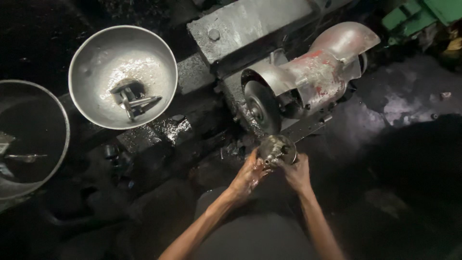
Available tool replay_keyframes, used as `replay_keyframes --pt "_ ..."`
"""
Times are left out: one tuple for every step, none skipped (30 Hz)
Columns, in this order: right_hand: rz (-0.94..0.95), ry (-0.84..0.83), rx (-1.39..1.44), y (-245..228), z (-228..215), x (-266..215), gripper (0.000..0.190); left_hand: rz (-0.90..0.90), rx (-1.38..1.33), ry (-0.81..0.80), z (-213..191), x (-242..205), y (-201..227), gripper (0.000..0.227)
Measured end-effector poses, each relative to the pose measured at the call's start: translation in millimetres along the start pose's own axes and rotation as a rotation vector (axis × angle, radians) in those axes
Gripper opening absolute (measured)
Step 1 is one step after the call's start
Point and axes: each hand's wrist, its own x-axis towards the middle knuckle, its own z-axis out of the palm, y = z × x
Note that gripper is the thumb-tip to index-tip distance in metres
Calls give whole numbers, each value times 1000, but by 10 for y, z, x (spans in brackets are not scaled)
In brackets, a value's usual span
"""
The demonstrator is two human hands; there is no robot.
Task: The person repeatedly presses small metal parts against a rotating grinding wheel, rotating the parts to grind different edges. After each part is finished, it is placed into a metal bowl. The process is repeated for multiple parts.
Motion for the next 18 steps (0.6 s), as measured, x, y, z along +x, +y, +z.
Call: replay_keyframes --pt "16 17 -15 -24 -37 57 25 15 0 -11 56 -10 53 74" --pt "32 34 -29 -39 -68 113 27 30 0 -22 90 32 128 75" --pt "54 50 -43 -47 -80 133 29 41 -1 -28 117 53 178 77" --pt "57 41 -64 -55 -105 169 25 58 -45 -35 140 75 211 75" --pt "53 26 -86 -70 -121 233 21 84 -88 -41 154 121 247 72" --pt "49 12 -108 -95 -124 272 17 110 -131 -48 166 135 258 70" --pt "27 1 -67 -120 -105 350 18 124 -151 -49 154 168 288 67" --pt "6 -11 -25 -143 -69 407 19 139 -171 -50 133 200 310 64" --pt "-2 -28 16 -156 -25 389 20 147 -199 -42 113 167 274 62" --pt "3 -21 79 -161 42 366 25 146 -233 -39 83 122 237 59" --pt "3 -9 149 -164 132 358 30 144 -258 -40 32 84 236 56" --pt "4 3 218 -175 185 361 36 142 -282 -40 -3 60 241 54" --pt "-4 -14 172 -195 188 346 32 134 -253 -37 -8 55 236 54" --pt "-12 -31 126 -213 173 339 28 126 -224 -33 -5 56 234 55" --pt "-15 -48 76 -231 135 316 24 114 -199 -30 11 51 222 56" --pt "-24 -27 38 -252 67 318 24 84 -178 -11 42 94 216 55" --pt "-32 -14 2 -270 -8 336 25 56 -158 15 80 145 211 55" --pt "-40 0 -34 -279 -57 349 25 29 -138 40 99 168 209 55"
